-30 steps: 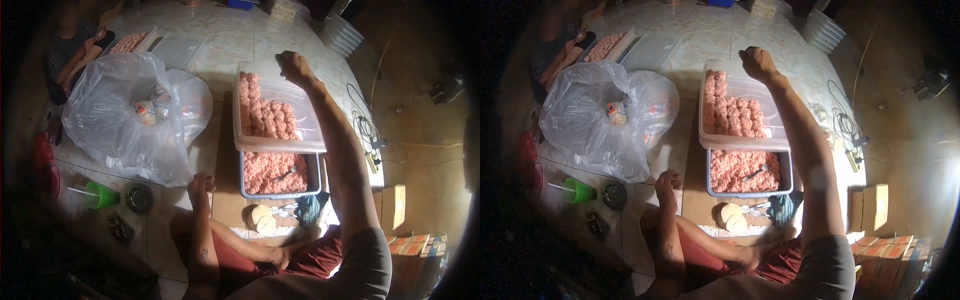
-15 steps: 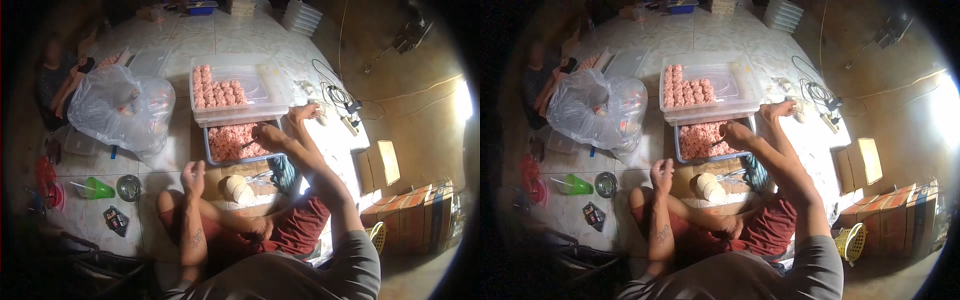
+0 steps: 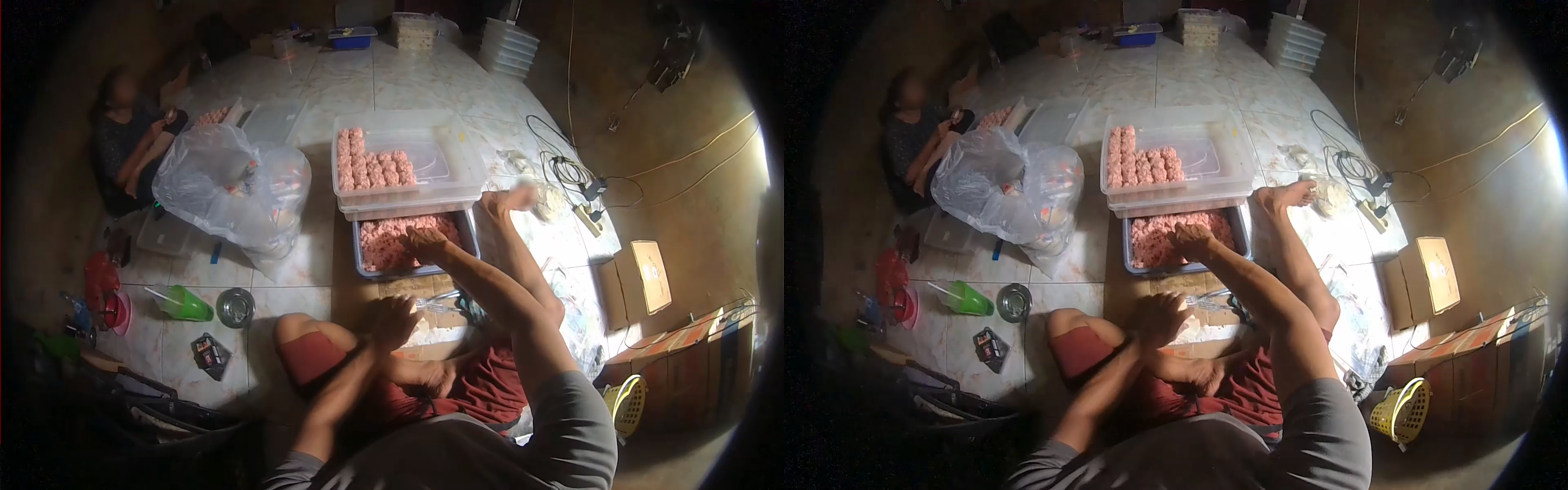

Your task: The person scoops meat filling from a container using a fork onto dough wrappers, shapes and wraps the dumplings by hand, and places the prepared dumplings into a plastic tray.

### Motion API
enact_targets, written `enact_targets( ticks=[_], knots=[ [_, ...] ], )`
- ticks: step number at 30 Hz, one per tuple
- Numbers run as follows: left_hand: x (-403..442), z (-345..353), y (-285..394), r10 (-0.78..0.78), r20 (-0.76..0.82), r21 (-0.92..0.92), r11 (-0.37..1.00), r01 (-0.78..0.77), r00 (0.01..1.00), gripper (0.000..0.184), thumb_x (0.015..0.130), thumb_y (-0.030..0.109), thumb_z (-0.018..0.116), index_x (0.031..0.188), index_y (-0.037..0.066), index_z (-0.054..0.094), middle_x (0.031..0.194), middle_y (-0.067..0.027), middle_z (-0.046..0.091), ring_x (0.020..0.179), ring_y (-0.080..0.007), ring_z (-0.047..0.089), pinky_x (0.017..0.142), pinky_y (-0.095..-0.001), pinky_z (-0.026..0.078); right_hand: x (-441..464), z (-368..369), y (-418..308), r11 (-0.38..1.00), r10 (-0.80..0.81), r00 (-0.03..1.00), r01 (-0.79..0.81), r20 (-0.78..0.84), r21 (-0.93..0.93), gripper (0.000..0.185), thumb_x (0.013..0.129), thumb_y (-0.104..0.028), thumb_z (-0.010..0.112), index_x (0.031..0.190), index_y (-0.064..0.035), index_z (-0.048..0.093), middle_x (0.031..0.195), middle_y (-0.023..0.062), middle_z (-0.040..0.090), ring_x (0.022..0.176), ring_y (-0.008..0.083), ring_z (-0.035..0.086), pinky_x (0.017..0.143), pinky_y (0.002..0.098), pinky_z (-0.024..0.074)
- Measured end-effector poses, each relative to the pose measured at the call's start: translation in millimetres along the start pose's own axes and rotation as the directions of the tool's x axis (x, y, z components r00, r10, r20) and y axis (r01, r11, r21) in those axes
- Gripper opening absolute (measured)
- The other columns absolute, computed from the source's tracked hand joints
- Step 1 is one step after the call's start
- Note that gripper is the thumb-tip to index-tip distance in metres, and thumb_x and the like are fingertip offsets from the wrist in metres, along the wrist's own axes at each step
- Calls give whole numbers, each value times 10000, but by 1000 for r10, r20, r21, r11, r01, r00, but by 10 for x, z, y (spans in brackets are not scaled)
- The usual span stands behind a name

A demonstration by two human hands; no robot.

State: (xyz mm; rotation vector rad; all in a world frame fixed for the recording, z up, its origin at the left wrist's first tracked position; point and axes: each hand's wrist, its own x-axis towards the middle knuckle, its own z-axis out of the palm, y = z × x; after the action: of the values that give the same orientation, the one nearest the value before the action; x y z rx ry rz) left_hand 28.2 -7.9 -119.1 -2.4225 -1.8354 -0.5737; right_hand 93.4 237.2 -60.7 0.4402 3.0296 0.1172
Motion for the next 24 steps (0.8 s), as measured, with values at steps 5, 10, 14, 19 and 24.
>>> enact_targets(
  ticks=[5,10,14,19,24],
  knots=[
    [133,-538,59,-74,61,-60,995,78,995,203,915,300,637,981,129,725,1055,-122,695,956,-309,674,789,-469,543,4,-150,58,1000,-19,1000,19,6,-19,281,912,-220,576,1169,-106,576,1033,171,627,901,307,693,687,427,563],
    [-72,92,-283,-327,-94,-501,831,239,940,248,932,275,652,1031,66,742,969,-176,703,945,-354,671,839,-448,543,-286,-567,586,962,272,953,-272,134,-18,394,993,-211,445,1343,-67,552,1081,199,660,890,351,691,799,468,563],
    [87,-41,-299,-429,85,-599,699,390,899,218,871,178,736,1040,40,746,1010,-182,718,929,-354,685,836,-417,549,-561,-699,690,938,335,942,-332,10,-96,330,960,-201,482,1245,-76,592,1047,181,671,909,329,690,839,453,528],
    [128,234,-372,-255,-132,-609,783,124,958,176,845,143,765,957,11,731,960,-168,720,901,-325,690,804,-403,548,-526,-355,613,979,195,978,-198,-71,-44,254,918,-188,527,1122,-86,641,1005,158,684,932,302,688,889,435,484],
    [18,-103,-323,-452,326,-788,356,503,830,239,840,222,811,964,49,701,872,-140,686,873,-268,675,784,-372,529,-540,-620,547,921,343,938,-344,-36,-183,187,877,-175,573,998,-97,691,963,135,698,955,274,685,938,417,441]
  ],
)
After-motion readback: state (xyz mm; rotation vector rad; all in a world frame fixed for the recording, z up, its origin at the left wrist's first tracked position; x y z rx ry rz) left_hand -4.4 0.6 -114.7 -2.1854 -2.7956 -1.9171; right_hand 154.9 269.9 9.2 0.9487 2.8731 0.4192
